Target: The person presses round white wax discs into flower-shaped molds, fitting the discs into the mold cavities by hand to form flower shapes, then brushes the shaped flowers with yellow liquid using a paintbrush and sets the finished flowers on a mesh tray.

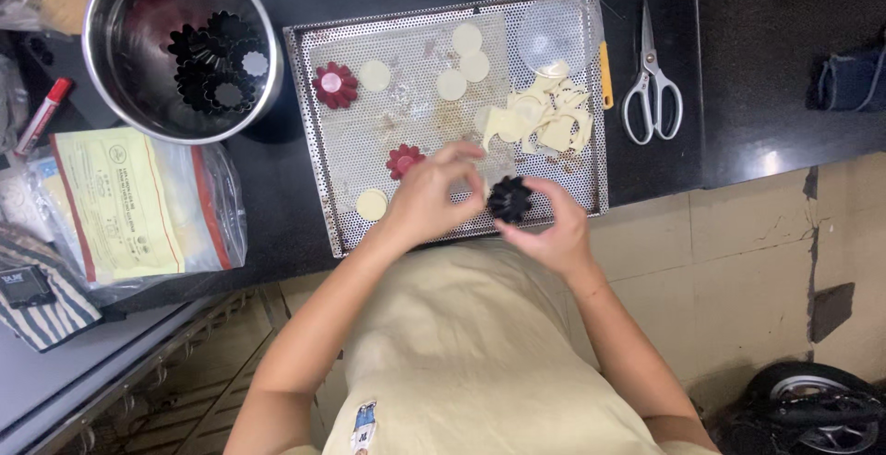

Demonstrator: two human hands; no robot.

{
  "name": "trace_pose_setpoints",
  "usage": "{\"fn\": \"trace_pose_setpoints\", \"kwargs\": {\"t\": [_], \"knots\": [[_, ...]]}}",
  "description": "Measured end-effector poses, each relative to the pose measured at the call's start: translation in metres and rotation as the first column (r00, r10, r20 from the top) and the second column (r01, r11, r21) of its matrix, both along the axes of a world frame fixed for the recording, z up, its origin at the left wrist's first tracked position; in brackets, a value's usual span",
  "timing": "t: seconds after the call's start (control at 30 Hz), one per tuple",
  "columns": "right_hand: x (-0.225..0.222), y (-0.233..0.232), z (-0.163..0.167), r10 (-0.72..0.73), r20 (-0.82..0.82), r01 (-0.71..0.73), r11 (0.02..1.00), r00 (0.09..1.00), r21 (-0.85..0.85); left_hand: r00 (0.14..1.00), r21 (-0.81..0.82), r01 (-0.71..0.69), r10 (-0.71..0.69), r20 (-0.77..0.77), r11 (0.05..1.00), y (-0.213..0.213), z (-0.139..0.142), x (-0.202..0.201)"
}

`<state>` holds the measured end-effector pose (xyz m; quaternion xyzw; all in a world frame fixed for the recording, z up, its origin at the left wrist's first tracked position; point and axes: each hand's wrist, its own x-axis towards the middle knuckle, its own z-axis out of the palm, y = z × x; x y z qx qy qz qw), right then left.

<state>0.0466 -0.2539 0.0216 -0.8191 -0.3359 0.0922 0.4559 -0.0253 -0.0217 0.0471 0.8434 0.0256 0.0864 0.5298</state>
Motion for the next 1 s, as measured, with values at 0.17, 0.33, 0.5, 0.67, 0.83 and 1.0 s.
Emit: {"fn": "trace_pose_setpoints", "kwargs": {"t": [0.17, 0.33, 0.5, 0.67, 0.83, 1.0], "knots": [[0.014, -0.019, -0.024, -0.146, -0.18, 0.151, 0.988, 0.973, 0.018, 0.995, 0.141, -0.099, 0.103, -0.017, 0.985, -0.025, -0.046, 0.064], [0.01, -0.005, -0.05, -0.074, -0.181, 0.058, 0.994, 0.981, -0.093, 0.989, 0.391, -0.145, 0.126, 0.074, 0.909, -0.01, -0.076, 0.062], [0.005, 0.035, -0.055, 0.001, -0.204, -0.04, 0.981, 0.979, -0.191, 0.947, 0.61, -0.019, 0.21, -0.243, 0.792, 0.02, -0.069, -0.013], [0.021, 0.047, -0.048, 0.124, 0.057, -0.11, 0.971, 0.991, -0.212, 0.912, 0.498, -0.089, 0.272, -0.309, 0.863, 0.035, -0.061, -0.026], [0.084, 0.056, -0.039, -0.184, -0.5, 0.344, 0.906, 0.846, 0.248, 0.918, 0.529, -0.185, 0.338, -0.209, 0.829, 0.053, -0.057, -0.003], [0.157, 0.107, -0.022, -0.207, -0.637, 0.523, 0.772, 0.743, 0.36, 0.922, 0.86, -0.172, 0.385, -0.03, 0.48, 0.086, -0.06, 0.056]]}}
